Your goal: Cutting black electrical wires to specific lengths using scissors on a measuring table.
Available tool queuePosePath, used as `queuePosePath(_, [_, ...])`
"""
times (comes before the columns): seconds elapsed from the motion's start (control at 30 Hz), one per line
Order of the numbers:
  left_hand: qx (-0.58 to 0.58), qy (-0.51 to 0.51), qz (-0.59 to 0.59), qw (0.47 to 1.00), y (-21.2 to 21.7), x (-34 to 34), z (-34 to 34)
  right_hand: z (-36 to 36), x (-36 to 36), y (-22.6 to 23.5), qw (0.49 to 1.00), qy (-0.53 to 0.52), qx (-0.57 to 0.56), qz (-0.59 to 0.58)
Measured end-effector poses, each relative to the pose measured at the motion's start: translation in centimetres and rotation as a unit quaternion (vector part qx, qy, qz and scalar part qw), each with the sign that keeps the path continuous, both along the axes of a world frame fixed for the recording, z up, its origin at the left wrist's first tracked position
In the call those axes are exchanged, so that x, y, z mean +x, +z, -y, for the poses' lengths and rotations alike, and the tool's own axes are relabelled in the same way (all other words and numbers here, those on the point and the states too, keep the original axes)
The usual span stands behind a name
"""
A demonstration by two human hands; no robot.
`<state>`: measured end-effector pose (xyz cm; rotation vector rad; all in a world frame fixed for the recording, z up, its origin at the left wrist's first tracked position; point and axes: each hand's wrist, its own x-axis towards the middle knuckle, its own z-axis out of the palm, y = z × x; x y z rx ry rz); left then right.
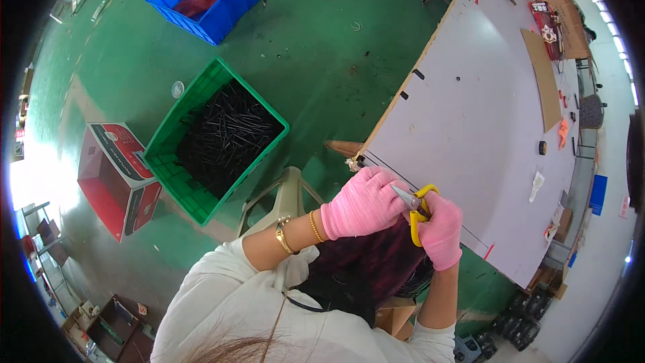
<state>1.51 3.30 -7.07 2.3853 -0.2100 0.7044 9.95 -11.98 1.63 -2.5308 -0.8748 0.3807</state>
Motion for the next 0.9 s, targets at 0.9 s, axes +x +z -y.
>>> queuePosePath(0.9, [-0.010,-0.033,0.032,0.999,1.4,0.7,-0.8,4.0,2.6,1.6,0.991,-0.053,-0.074,-0.094])
